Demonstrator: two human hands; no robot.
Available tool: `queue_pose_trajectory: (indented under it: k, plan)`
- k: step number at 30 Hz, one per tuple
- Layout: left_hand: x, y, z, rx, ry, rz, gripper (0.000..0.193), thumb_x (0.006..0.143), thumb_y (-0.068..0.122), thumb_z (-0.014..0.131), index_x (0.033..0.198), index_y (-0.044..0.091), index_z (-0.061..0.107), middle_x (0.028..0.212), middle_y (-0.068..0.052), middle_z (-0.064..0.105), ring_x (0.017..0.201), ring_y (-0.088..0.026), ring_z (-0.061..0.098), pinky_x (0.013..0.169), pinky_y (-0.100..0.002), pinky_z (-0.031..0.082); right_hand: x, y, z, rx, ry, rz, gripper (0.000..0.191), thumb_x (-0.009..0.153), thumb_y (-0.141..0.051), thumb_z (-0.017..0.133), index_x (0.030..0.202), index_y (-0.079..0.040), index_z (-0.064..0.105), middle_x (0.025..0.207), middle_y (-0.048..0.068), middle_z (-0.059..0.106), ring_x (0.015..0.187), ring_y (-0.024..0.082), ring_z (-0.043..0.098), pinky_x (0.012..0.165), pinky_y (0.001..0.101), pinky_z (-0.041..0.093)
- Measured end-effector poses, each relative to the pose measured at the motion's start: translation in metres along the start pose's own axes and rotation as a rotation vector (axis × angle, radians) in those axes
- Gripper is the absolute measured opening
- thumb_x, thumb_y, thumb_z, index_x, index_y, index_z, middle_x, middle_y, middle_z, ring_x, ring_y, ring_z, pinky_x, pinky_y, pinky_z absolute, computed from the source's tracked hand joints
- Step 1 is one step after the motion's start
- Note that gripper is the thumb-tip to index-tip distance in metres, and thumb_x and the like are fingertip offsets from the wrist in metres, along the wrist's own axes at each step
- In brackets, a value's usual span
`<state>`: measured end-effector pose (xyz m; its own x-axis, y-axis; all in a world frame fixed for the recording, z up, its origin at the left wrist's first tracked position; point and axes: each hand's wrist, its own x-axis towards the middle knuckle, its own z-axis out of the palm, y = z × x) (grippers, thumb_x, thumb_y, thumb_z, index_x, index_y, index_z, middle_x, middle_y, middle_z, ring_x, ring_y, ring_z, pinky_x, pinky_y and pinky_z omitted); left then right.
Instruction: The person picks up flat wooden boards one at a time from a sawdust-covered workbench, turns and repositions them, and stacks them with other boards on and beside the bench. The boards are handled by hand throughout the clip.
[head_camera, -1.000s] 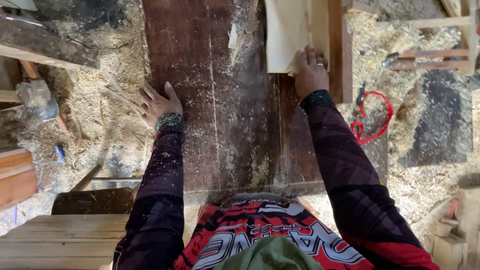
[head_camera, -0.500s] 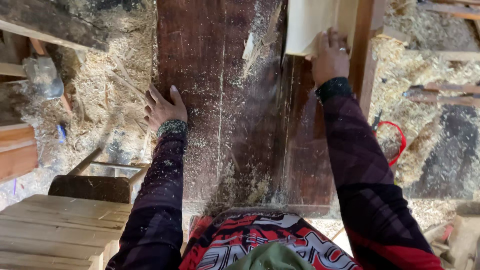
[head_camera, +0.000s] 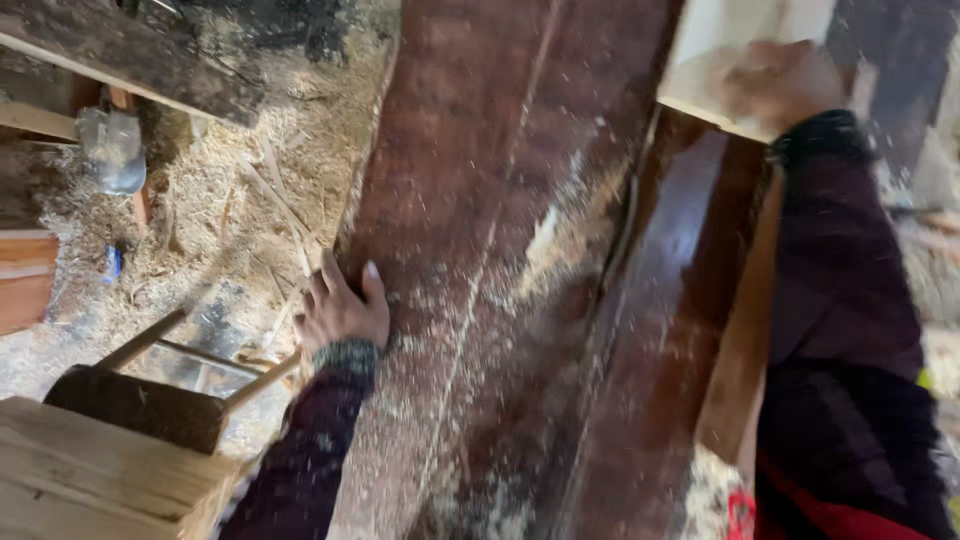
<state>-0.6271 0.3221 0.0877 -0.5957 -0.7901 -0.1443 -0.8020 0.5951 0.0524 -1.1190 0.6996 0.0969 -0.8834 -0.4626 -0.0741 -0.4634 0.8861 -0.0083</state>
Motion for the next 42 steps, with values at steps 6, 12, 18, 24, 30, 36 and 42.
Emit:
queue_pose_trajectory:
  k: [6,12,18,24,30,36,42]
  plan:
    - [0.006,0.002,0.011,0.000,-0.048,-0.068,0.072,0.102,0.061,0.035,0.155,0.013,0.043,0.125,-0.017,0.068,0.088,-0.029,0.069,0.075,-0.045,0.053,0.070,-0.045,0.018,0.074,0.114,0.591,0.081,0.106,-0.069,0.058,0.162,-0.015,0.036,0.156,0.039,0.030,0.133,0.063,0.041,0.108,0.0649,0.039]
    - [0.005,0.006,-0.008,0.051,-0.037,-0.017,0.076,0.100,0.061,0.037,0.156,0.010,0.040,0.127,-0.018,0.066,0.106,-0.033,0.066,0.086,-0.054,0.051,0.101,-0.146,-0.015,0.211,0.286,0.398,0.085,0.103,-0.066,0.055,0.161,-0.006,0.035,0.158,0.036,0.023,0.140,0.058,0.033,0.116,0.0646,0.024]
    - [0.018,0.002,-0.008,-0.064,-0.155,0.023,0.082,0.100,0.063,0.034,0.158,0.005,0.035,0.134,-0.023,0.059,0.110,-0.036,0.063,0.086,-0.054,0.051,0.116,-0.245,-0.016,0.144,-0.031,0.388,0.092,0.101,-0.071,0.026,0.163,-0.004,0.018,0.166,0.035,0.012,0.146,0.063,0.015,0.114,0.0746,0.009]
    - [0.021,0.006,-0.022,-0.176,-0.161,-0.038,0.080,0.100,0.064,0.030,0.158,0.008,0.030,0.145,-0.020,0.052,0.127,-0.036,0.054,0.103,-0.059,0.038,0.038,-0.341,-0.005,0.039,-0.030,0.041,0.086,0.099,-0.067,0.026,0.165,-0.014,0.009,0.168,0.028,0.001,0.150,0.057,0.005,0.118,0.0701,0.004]
    - [0.031,-0.009,-0.004,-0.554,-0.191,-0.009,0.072,0.101,0.062,0.029,0.158,0.018,0.032,0.157,-0.016,0.041,0.148,-0.038,0.034,0.109,-0.070,0.028,-0.119,-0.400,-0.001,0.038,-0.180,-0.030,0.085,0.101,-0.063,0.026,0.166,-0.014,0.002,0.169,0.027,-0.003,0.156,0.049,0.000,0.125,0.0607,0.006]
    - [-0.036,-0.114,0.013,-0.710,-0.279,0.218,0.082,0.094,0.063,0.046,0.160,0.018,0.027,0.160,-0.019,0.032,0.146,-0.044,0.028,0.114,-0.061,0.029,-0.372,-0.468,-0.001,-0.081,-0.043,-0.247,0.084,0.105,-0.060,0.030,0.162,-0.001,0.008,0.165,0.033,0.005,0.152,0.053,0.007,0.119,0.0628,0.011]
    - [-0.162,-0.244,0.017,-0.762,0.110,0.287,0.086,0.082,0.053,0.069,0.150,0.010,0.039,0.151,-0.022,0.041,0.139,-0.045,0.036,0.114,-0.057,0.034,-0.558,-0.481,0.018,0.306,-0.145,-0.055,0.069,0.106,-0.052,0.039,0.145,0.004,0.026,0.143,0.031,0.022,0.130,0.047,0.023,0.104,0.0579,0.023]
